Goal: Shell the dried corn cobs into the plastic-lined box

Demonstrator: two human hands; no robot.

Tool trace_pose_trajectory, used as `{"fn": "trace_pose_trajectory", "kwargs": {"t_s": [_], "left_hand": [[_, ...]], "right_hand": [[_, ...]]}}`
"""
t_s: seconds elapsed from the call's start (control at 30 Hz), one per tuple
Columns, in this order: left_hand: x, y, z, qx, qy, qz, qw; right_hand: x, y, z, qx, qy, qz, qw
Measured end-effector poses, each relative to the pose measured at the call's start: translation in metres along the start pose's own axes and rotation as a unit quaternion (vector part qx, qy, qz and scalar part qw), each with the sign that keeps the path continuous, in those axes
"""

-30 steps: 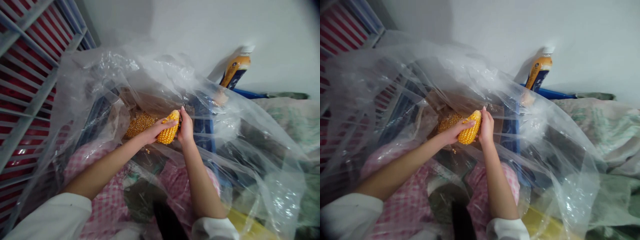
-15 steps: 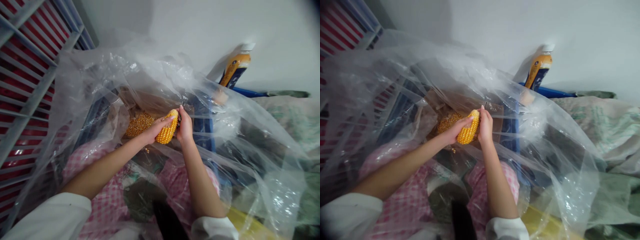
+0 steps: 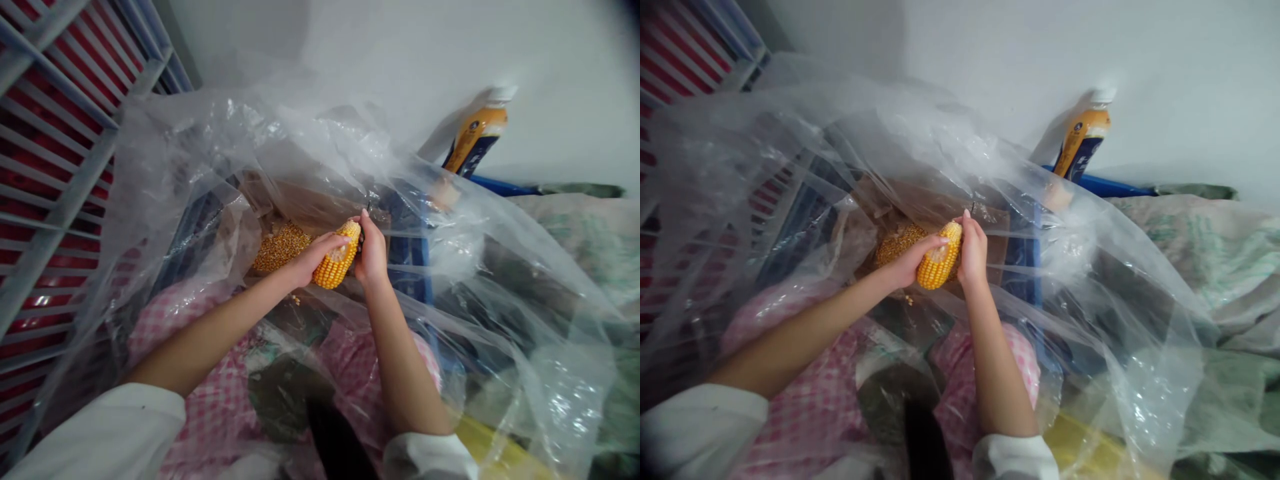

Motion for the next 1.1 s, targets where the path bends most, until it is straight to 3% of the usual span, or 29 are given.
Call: {"fn": "trace_pose_trajectory", "kwargs": {"t_s": [0.2,0.57,0.73,0.8,0.93,1.1], "left_hand": [[0.001,0.001,0.004,0.011,-0.01,-0.011,1.0],[0.006,0.004,0.001,-0.01,-0.023,0.073,0.997],[0.004,0.027,0.01,-0.074,-0.069,0.073,0.992],[-0.002,0.043,0.013,-0.072,-0.077,0.069,0.992],[-0.014,0.067,0.013,0.03,-0.018,0.085,0.996],[-0.021,0.057,0.008,-0.004,0.055,0.085,0.995]], "right_hand": [[-0.001,0.002,-0.003,0.006,0.001,-0.017,1.0],[0.0,0.005,-0.004,0.002,-0.005,-0.032,0.999],[-0.01,-0.015,-0.002,-0.047,0.031,0.021,0.998],[-0.012,-0.022,0.001,-0.057,0.01,0.044,0.997],[-0.008,-0.019,0.007,0.002,-0.076,0.086,0.993],[-0.002,-0.021,0.021,-0.045,-0.13,0.208,0.968]]}}
Point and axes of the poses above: each hand's wrist, its own z-axis away from the middle knuckle, its own x-axis out of the palm, y = z × x, the point moved 3 cm from there along -z, towards the middle knuckle, and after that the axes turned 6 degrees about -z, right-handed, at the moved point
